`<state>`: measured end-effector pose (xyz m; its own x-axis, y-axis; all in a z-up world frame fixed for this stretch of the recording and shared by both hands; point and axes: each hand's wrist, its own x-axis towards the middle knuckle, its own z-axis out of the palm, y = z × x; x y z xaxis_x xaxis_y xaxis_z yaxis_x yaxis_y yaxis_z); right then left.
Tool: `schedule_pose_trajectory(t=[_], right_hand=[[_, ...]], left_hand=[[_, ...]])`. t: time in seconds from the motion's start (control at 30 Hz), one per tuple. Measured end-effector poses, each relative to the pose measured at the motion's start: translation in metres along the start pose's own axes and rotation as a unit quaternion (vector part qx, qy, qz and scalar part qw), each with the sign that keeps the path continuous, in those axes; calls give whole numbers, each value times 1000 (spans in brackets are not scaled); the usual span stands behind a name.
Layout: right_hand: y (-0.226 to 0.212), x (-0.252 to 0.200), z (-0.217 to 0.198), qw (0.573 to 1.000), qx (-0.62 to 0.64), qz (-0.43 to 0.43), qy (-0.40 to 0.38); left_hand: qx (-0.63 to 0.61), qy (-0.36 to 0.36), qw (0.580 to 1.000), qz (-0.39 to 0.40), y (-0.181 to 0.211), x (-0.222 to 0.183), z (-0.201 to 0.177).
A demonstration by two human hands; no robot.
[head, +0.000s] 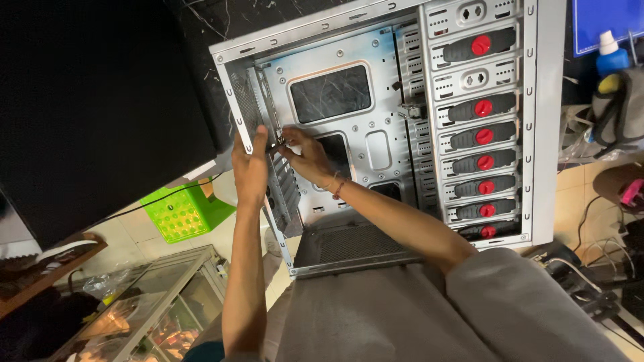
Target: The person wipes a computer fan with a cloth, picks up an M.2 SSD, wipes it with a cloth and a brush, and then places a metal backplate into a computer case.
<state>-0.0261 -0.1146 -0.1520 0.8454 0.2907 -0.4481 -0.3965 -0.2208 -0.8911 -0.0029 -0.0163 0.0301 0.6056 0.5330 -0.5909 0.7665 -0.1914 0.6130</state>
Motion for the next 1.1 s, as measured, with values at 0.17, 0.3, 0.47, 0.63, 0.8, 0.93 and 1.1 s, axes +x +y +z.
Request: schedule_pose_trajectory(t=[0.17, 0.3, 0.47, 0.63, 0.8, 0.93, 1.1], right_hand=[[7, 17, 3, 999, 29, 26, -1], [23, 43, 3, 999, 25, 25, -20], [21, 61, -13, 993, -87, 13, -81], [-32, 84, -11, 993, -114, -5, -32], [8, 114, 23, 999, -22, -33, -31], [15, 123, 19, 997, 60, 43, -18], [11, 129, 21, 994, 3, 109, -10]], left_hand=[[-21, 7, 1000, -8, 2, -1, 0], [-29, 9, 999, -27, 5, -2, 0], [-45, 4, 999, 28, -13, 5, -1], [-45, 17, 998, 42, -10, 7, -7], [-70, 10, 996, 50, -11, 6, -8], [-76, 6, 996, 53, -14, 6, -6], [-72, -6, 996, 57, -19, 9, -6]])
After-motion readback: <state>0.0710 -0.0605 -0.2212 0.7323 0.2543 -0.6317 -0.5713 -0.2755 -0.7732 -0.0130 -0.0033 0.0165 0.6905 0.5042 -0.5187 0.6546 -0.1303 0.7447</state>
